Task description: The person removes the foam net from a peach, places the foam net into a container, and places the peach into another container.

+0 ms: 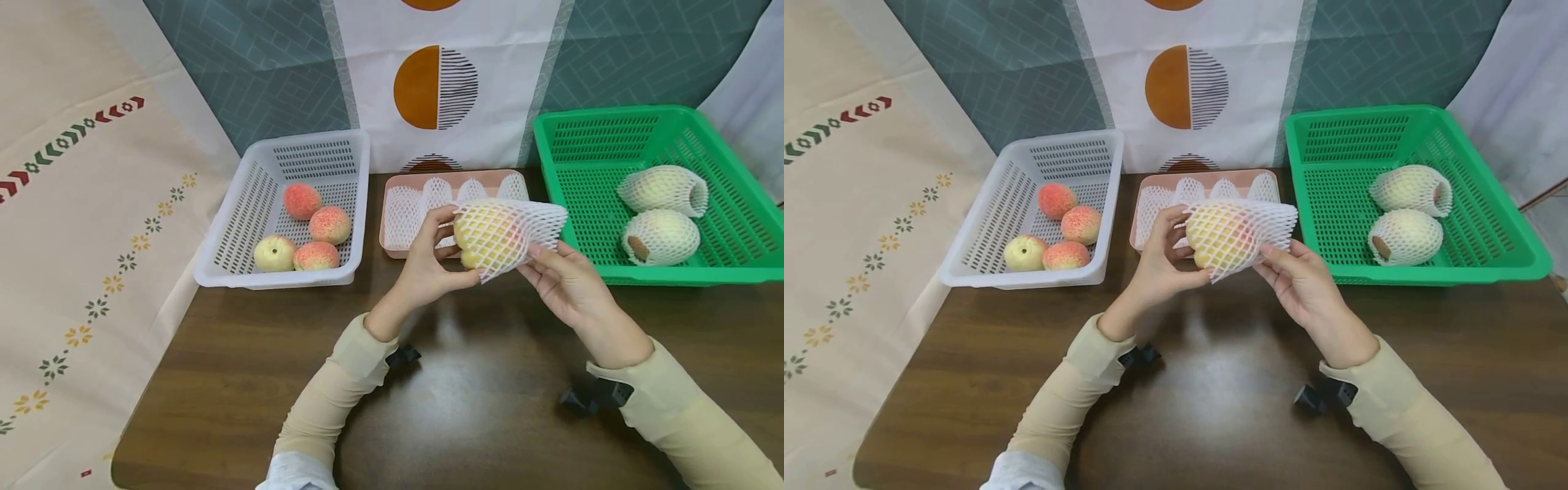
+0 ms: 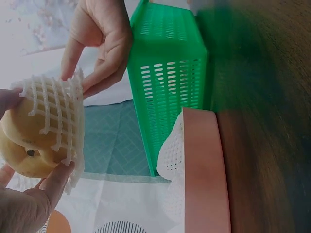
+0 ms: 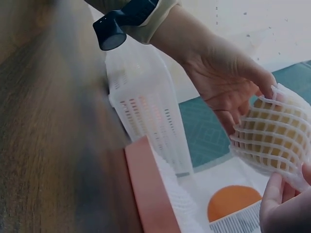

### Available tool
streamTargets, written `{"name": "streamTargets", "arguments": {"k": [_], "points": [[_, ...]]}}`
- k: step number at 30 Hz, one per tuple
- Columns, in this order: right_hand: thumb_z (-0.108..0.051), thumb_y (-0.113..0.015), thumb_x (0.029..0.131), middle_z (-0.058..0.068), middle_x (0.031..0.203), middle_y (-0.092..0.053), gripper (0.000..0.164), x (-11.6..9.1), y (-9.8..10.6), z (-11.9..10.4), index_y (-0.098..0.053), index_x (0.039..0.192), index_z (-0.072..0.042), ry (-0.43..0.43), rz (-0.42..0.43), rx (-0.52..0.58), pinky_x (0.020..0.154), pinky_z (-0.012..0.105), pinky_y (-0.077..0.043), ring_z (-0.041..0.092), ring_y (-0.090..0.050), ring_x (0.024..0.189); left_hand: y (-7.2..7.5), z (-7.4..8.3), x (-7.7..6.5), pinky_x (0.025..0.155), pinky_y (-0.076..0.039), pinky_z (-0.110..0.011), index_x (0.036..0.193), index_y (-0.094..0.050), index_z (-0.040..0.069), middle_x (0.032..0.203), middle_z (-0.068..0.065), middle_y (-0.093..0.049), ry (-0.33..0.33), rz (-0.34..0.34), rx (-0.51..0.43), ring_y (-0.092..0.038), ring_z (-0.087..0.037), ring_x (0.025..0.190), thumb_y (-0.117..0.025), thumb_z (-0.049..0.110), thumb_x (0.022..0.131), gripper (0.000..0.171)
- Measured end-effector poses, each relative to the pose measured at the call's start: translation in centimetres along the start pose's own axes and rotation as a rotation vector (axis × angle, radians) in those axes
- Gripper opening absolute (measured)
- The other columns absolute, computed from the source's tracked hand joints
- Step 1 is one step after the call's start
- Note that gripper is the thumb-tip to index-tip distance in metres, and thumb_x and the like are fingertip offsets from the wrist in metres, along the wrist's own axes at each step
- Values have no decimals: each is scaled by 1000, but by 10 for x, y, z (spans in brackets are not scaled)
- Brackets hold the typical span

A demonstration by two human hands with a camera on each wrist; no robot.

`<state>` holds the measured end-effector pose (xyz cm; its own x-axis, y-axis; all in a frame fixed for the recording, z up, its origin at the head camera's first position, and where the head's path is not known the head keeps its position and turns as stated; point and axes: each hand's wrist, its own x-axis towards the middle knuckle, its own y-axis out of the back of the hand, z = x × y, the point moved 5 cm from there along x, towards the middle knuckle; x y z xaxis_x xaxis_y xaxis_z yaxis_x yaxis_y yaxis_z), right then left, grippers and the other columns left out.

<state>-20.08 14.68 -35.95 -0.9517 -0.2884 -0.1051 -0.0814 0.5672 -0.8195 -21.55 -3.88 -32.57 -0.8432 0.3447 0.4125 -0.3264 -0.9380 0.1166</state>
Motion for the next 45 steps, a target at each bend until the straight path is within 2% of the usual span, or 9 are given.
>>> {"name": "streamTargets", "arguments": {"k": [8, 15, 25, 32, 40, 45], "points": [[9, -46, 94, 10, 100, -66, 22, -4, -2, -5, -62, 107, 2, 55, -9, 8, 85, 30, -54, 21, -65, 89, 4, -2, -7, 86, -52, -26, 129, -34, -5, 134, -23, -39, -11, 3, 20, -51, -33, 116, -75, -14, 64, 78], [8, -47, 93, 10, 100, -65, 22, -6, -3, -6, -62, 107, 2, 85, 17, 14, 86, 31, -54, 21, -65, 88, 7, -4, -13, 86, -52, -28, 129, -34, -6, 134, -23, -39, -19, 3, 28, -51, -33, 115, -75, -15, 64, 77], [9, -47, 93, 13, 98, -65, 19, -5, -8, -9, -61, 104, 5, 96, 16, 50, 84, 35, -55, 24, -65, 87, 13, -3, -20, 89, -53, -32, 131, -35, -2, 132, -20, -44, 22, 7, 41, -55, -30, 113, -79, -11, 64, 81], [9, -49, 92, 12, 99, -65, 19, -4, -15, -14, -59, 108, 3, 92, 11, 19, 83, 35, -56, 23, -67, 88, 21, -1, -28, 88, -54, -32, 133, -35, 1, 130, -19, -47, 21, 3, 70, -59, -29, 108, -80, -10, 64, 83], [8, -52, 92, 10, 98, -65, 17, -3, -20, -21, -61, 105, 2, 90, 36, -94, 80, 34, -57, 21, -67, 86, 33, 4, -38, 88, -54, -32, 134, -39, 6, 130, -12, -48, 35, 22, 125, -58, -23, 110, -83, -4, 64, 83], [8, -52, 92, 9, 97, -66, 16, -1, -20, -27, -62, 102, 1, 85, 39, -115, 78, 33, -56, 21, -68, 86, 42, 6, -43, 87, -54, -32, 134, -39, 7, 128, -12, -50, 52, 31, 144, -61, -24, 105, -83, -3, 65, 83]]}}
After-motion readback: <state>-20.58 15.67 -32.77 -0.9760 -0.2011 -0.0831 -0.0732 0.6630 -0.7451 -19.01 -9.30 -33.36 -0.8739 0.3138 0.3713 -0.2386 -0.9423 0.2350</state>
